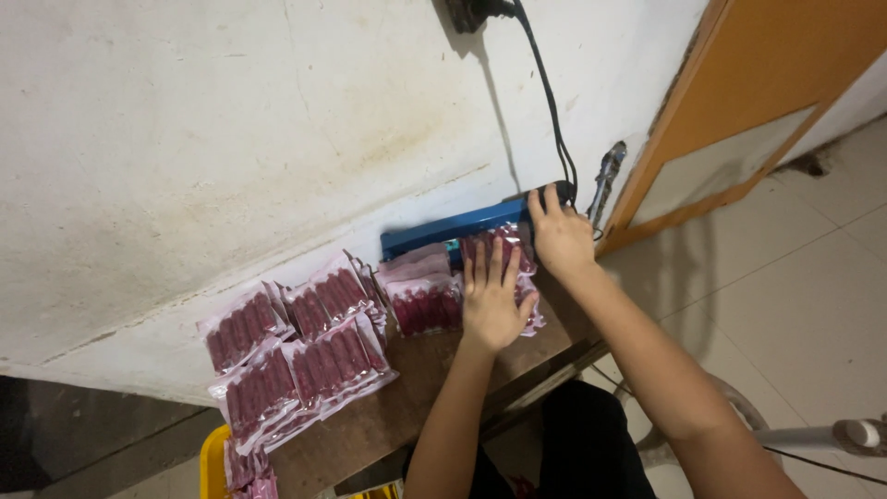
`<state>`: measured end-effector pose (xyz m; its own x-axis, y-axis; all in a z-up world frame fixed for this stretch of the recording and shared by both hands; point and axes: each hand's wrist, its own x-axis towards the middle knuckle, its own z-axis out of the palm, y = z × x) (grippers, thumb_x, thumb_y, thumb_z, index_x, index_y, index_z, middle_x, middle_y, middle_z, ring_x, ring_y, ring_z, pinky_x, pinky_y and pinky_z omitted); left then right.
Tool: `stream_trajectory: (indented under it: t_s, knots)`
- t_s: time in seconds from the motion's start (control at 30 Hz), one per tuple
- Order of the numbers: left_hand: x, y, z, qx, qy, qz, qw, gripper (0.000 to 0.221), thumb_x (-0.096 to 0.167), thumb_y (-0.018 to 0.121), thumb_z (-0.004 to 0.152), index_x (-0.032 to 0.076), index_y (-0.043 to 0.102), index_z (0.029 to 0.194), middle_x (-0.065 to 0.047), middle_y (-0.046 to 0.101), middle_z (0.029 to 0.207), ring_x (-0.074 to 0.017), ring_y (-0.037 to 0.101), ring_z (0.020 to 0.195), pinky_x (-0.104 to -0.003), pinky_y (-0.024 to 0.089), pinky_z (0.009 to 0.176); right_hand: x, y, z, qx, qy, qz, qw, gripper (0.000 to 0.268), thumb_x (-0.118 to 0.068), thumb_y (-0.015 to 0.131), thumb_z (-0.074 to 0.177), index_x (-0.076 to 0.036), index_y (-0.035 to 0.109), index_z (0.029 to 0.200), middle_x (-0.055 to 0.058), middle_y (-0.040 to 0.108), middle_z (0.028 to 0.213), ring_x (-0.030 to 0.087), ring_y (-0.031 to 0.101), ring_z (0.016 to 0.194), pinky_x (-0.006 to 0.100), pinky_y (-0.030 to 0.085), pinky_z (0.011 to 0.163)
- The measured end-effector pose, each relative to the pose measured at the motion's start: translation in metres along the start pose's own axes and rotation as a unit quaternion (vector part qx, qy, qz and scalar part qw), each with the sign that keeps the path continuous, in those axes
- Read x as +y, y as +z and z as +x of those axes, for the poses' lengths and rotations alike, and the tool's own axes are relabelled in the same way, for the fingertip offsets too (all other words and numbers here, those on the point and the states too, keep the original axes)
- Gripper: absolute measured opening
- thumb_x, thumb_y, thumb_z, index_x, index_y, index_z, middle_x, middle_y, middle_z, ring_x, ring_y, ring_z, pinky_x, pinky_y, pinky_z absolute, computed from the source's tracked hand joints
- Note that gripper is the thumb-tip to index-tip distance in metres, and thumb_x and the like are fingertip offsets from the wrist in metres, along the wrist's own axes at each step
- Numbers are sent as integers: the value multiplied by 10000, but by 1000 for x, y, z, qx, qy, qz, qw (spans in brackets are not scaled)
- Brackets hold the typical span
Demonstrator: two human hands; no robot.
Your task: The person seals plastic packages containing meat products by hand using a heat sealer.
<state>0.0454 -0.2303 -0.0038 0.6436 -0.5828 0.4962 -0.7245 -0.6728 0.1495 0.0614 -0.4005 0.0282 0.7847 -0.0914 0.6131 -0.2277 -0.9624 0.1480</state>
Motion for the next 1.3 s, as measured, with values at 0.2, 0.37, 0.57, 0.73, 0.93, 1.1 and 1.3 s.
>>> stream_trajectory:
  t_s: [0.2,0.37,0.57,0.73,0.93,1.1,1.3]
  knots:
    - [1,-3,0,3,1,6,1000,884,539,731,778,142,456,1518,-184,345,1616,-457,311,1478,-588,269,1183,-1,-1,0,3,-1,-17,1000,425,-139,519,927,-162,637,1335,160,615,1324,301,756,762,437,586,607]
    - [-2,2,-1,28,7,2,1000,883,525,747,761,140,474,1507,-184,357,1609,-460,312,1480,-586,286,1178,7,-14,16,-29,14,9,999,399,-147,510,944,-207,676,1301,123,623,1291,305,753,747,443,588,602]
    - [-2,5,-1,44,16,0,999,889,515,762,743,131,488,1497,-188,373,1598,-463,320,1476,-586,311,1164,10,-54,40,-3,24,33,999,402,-89,529,964,-159,677,1331,127,592,1370,337,754,842,462,601,677]
    - [-3,6,-2,36,12,-5,999,902,502,774,731,136,483,1501,-187,374,1596,-464,313,1478,-589,296,1171,10,-43,32,0,18,29,999,391,-87,540,970,-151,674,1333,134,591,1378,345,750,850,478,600,682]
    - [-2,3,-2,22,6,-9,1000,884,526,735,765,139,466,1513,-186,354,1614,-458,297,1487,-589,257,1192,11,-22,7,-74,31,37,996,403,-106,497,989,-176,653,1354,139,595,1382,332,761,822,454,609,647]
    - [-5,-2,-2,45,1,-92,995,795,423,764,790,100,516,1474,-220,362,1598,-474,334,1468,-602,283,1176,5,-27,4,-59,26,8,998,416,-117,525,975,-174,633,1372,146,590,1404,321,772,803,460,617,625]
    - [-26,47,0,239,-208,-119,941,641,256,770,778,70,573,1359,-150,578,1262,-327,604,1179,-436,479,1017,8,-12,1,-68,25,8,997,460,-111,506,963,-153,621,1406,152,565,1439,322,770,814,465,619,628]
